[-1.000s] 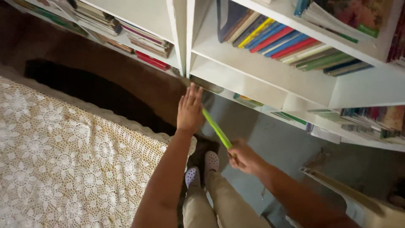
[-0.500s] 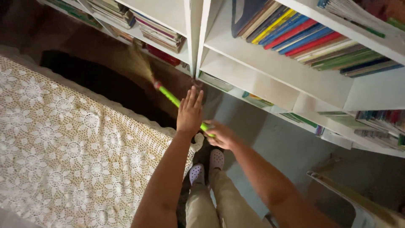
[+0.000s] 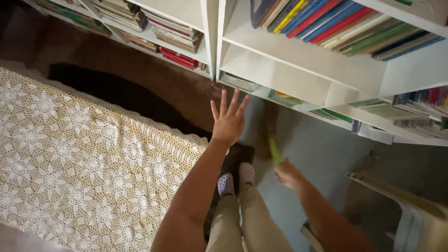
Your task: The person sweeps the floor with a broom in a room containing bookshelves and a bed. They then wipe the shelves with a red cloth, moving items like books and toys to clean the surfaces.
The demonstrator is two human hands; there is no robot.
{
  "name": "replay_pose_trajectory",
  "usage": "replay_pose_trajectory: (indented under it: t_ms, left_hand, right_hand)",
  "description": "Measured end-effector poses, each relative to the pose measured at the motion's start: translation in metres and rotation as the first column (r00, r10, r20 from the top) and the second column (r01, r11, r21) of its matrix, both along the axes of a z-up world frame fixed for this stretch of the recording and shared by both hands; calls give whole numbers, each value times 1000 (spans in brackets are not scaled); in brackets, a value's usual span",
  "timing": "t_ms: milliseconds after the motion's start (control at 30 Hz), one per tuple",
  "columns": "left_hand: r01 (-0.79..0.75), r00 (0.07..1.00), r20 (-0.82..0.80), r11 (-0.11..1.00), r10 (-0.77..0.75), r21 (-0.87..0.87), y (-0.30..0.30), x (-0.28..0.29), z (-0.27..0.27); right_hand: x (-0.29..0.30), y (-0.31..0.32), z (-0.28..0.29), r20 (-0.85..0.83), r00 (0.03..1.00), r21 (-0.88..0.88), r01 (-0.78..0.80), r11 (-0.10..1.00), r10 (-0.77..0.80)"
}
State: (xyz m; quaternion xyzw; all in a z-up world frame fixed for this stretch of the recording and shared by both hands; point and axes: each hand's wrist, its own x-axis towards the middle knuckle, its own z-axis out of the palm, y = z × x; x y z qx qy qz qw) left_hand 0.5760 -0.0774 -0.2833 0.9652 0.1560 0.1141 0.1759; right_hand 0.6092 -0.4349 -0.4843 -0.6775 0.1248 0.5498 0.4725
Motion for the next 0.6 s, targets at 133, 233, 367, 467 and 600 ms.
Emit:
replay_pose_trajectory:
  t_ms: [133,233,367,467,600]
  left_hand:
    - [-7,1000,-18,1000,7,-3,-8,-6,-5]
    - [6,998,-63,1000,-4,23,-9,-12,-4]
    - [24,998,-60,997,-20,67,-5,-14,3]
    - [33,998,-57,998,-30,59,-3,-17,13]
    - [28,999,-26,997,-26,78,-1,-17,16]
  right_hand:
    - [-20,109,47,-37,999,88,42,995,-39]
    - [-17,147,93,-196,980,201,71,977,-31]
    - [-10,130,143,-158,987,285,80,955,-36]
    - [0,79,165,-12,997,247,78,966,-78]
    - [10,20,136,238,954,-161,-147,976,183]
